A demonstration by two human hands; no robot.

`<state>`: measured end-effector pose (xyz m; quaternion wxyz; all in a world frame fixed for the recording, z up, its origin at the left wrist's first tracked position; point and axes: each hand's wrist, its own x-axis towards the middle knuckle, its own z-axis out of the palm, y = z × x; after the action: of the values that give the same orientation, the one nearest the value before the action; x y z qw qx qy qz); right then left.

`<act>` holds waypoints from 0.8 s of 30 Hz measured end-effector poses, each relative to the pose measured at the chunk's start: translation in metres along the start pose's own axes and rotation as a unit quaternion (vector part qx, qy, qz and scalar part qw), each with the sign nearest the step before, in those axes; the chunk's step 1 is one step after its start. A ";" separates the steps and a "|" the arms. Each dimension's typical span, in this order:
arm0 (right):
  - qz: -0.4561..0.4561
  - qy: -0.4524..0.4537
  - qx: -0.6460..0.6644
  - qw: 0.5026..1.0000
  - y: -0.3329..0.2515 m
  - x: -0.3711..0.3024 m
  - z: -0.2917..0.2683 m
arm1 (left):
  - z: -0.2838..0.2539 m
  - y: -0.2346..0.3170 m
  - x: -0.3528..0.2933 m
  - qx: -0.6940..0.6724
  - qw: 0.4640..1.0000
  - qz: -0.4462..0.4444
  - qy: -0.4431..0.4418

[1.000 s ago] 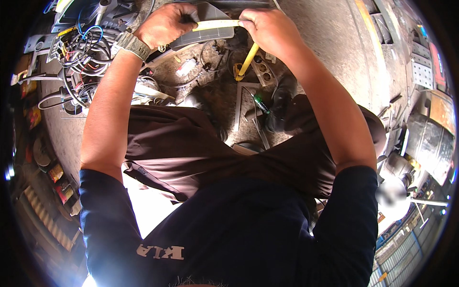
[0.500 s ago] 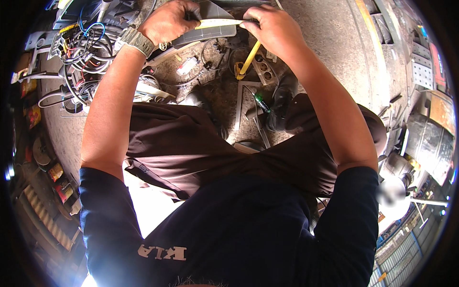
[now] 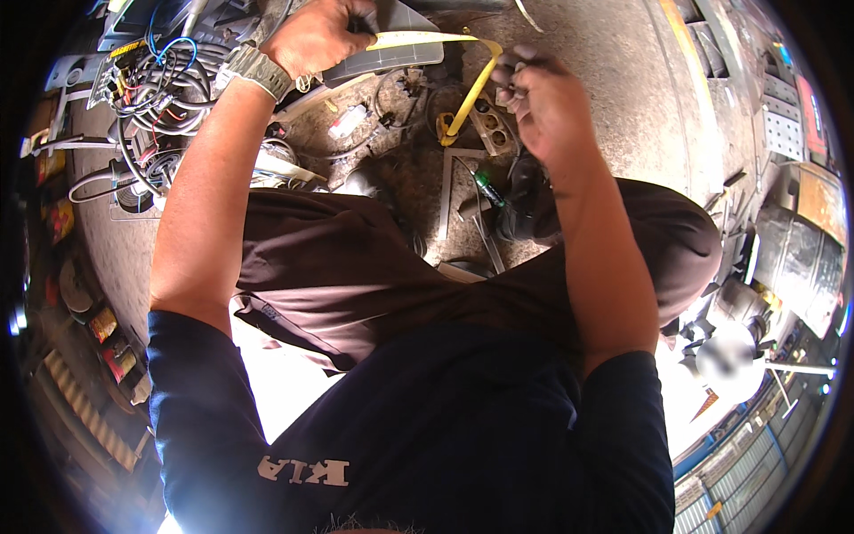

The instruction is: The person sits on the floor in a workshop and uses a tape measure to measure a grey metal part and a blue metal plate. They mark the metal part with a pen after measuring it.

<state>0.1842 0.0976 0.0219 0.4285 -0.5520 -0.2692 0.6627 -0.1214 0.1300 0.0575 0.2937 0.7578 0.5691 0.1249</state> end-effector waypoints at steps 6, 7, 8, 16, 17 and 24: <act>-0.062 -0.049 -0.012 0.997 0.034 -0.040 0.021 | -0.002 0.002 -0.002 -0.012 1.000 -0.021 -0.014; -0.057 -0.056 -0.005 0.997 0.034 -0.046 0.024 | -0.002 0.003 -0.001 -0.019 0.999 -0.030 -0.018; -0.052 -0.063 0.001 0.997 0.034 -0.049 0.026 | -0.001 0.003 -0.001 -0.021 0.999 -0.025 -0.017; -0.143 -0.057 -0.149 0.977 0.045 -0.047 0.042 | -0.004 0.003 -0.001 -0.038 0.998 -0.024 -0.034; -0.164 -0.056 -0.163 0.971 0.047 -0.045 0.046 | -0.004 0.003 -0.001 -0.045 0.998 -0.029 -0.037; -0.269 -0.024 -0.281 0.921 0.043 -0.028 0.073 | -0.005 0.003 -0.002 -0.006 1.000 -0.008 -0.022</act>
<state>0.1029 0.0612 0.0180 0.4113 -0.5401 -0.5929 0.4332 -0.1223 0.1294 0.0631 0.3114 0.7541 0.5678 0.1091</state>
